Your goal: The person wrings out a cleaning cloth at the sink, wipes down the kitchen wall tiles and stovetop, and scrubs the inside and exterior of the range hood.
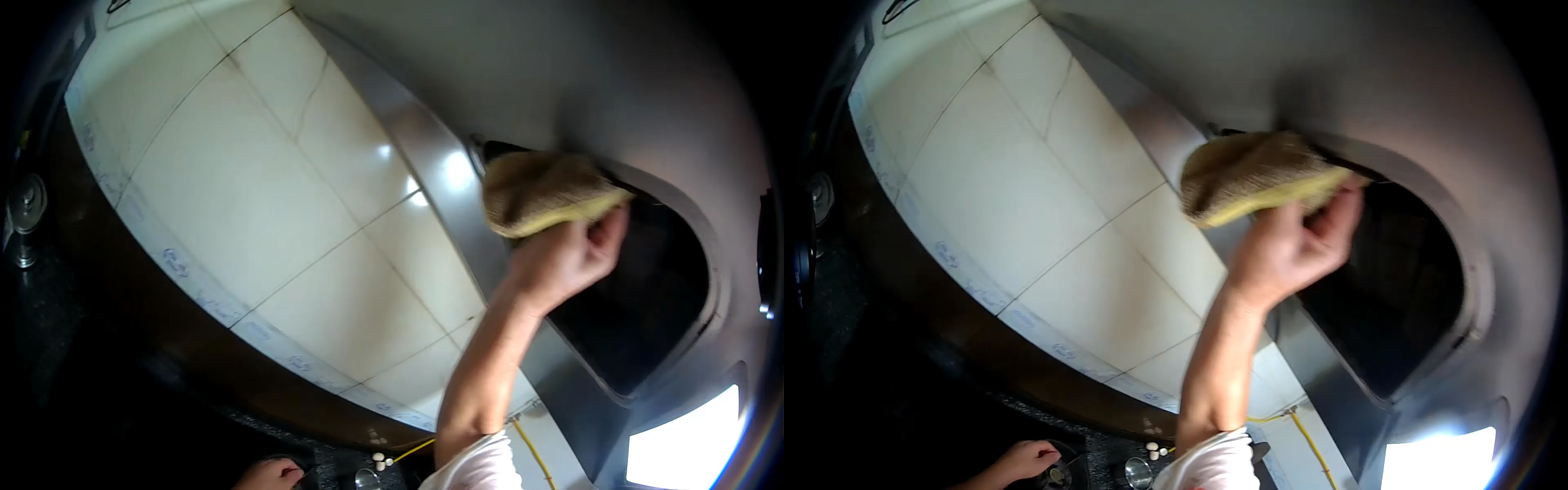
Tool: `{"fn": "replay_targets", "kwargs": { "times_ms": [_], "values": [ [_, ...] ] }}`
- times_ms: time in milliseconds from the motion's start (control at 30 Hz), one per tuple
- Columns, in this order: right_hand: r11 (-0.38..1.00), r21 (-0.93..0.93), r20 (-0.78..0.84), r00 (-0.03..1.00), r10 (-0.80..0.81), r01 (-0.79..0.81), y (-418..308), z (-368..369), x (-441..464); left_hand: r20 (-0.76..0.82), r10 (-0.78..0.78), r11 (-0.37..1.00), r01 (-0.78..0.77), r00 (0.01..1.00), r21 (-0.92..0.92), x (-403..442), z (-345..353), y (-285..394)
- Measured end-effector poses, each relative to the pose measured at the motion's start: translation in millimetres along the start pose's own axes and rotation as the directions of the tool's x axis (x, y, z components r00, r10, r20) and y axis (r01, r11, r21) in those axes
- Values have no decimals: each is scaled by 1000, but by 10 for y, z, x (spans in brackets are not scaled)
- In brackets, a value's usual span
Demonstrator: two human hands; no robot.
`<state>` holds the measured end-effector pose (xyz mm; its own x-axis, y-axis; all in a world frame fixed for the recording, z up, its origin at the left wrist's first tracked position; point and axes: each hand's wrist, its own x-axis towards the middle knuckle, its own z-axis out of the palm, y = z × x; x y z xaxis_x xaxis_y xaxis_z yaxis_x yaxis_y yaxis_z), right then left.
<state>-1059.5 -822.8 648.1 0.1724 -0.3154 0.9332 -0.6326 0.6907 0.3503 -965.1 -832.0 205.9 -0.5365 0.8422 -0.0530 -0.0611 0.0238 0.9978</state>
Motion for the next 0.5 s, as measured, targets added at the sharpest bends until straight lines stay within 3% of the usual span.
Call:
{"fn": "replay_targets", "kwargs": {
  "times_ms": [67,167,233,267,333,400,433,467,500],
  "values": [
    [997,62,-114,992,-46,53,-151,-25,62,16,36,999,-37,999,16,96,10,-67],
    [989,102,-112,989,-98,109,-150,-167,147,12,63,998,-63,998,24,219,19,-104],
    [954,285,-183,982,-39,91,-226,-231,111,-1,43,999,-43,999,-25,289,23,-111],
    [955,288,-179,983,-24,76,-174,-283,87,-21,97,995,-98,995,-21,361,61,-167],
    [936,345,123,985,-119,70,-18,-428,102,-68,160,983,-165,985,-78,403,54,-139],
    [676,705,213,973,85,-213,55,-466,-141,-138,187,972,-204,973,-115,382,-55,23],
    [235,907,261,905,335,-348,113,-404,-482,-192,210,955,-243,959,-172,394,-72,55],
    [813,453,-59,897,438,-367,150,-398,-840,-230,212,934,-266,950,-240,348,-147,171],
    [360,707,432,774,462,-609,250,-616,-1158,-228,252,894,-317,940,-318,332,-200,211]
  ]
}}
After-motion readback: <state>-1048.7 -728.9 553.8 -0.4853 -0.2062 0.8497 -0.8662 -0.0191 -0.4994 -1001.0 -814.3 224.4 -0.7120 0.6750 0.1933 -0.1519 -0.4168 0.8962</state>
